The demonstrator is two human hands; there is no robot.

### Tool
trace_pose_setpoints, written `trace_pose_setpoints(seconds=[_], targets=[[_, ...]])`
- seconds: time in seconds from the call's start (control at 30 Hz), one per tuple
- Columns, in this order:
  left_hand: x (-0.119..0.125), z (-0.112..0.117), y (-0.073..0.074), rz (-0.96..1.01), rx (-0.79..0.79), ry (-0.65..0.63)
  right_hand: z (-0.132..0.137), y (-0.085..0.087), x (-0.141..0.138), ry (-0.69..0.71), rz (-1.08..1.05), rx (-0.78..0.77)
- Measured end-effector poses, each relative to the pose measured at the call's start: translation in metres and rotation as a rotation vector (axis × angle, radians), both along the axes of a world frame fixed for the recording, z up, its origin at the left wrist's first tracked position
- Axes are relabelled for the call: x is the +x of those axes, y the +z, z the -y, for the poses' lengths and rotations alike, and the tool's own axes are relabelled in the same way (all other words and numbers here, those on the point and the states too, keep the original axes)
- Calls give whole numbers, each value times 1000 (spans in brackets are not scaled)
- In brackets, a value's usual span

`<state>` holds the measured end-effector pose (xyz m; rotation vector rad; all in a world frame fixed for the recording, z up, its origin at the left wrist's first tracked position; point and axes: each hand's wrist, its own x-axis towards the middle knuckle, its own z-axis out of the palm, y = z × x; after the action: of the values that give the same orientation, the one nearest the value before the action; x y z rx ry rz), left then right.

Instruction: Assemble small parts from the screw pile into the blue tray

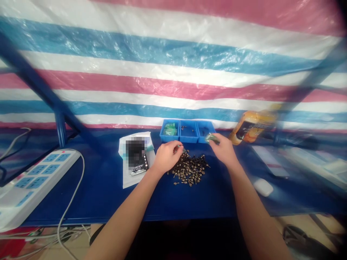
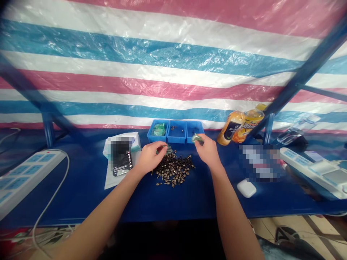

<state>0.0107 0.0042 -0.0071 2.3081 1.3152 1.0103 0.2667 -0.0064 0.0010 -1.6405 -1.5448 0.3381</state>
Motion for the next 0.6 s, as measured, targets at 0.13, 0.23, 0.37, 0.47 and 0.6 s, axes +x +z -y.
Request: trace_pose_setpoints(seconds=[0.13, 0.23, 0.37, 0.47, 0.6], targets=[[3, 3, 3, 111, -82, -98, 2, 0, -35, 322, -540, -46], [6, 3, 2, 235, -141, -143, 6, -4, -59, 460, -717, -126], [7, 0, -1, 350, -225, -168, 10, -7, -70, 466, -805, -201], [6, -1, -1, 400, -266, -156, 9, -8, -69, 474, -776, -228], [5, -2, 1, 412, -282, -145, 7, -8, -68, 463, -730, -215]])
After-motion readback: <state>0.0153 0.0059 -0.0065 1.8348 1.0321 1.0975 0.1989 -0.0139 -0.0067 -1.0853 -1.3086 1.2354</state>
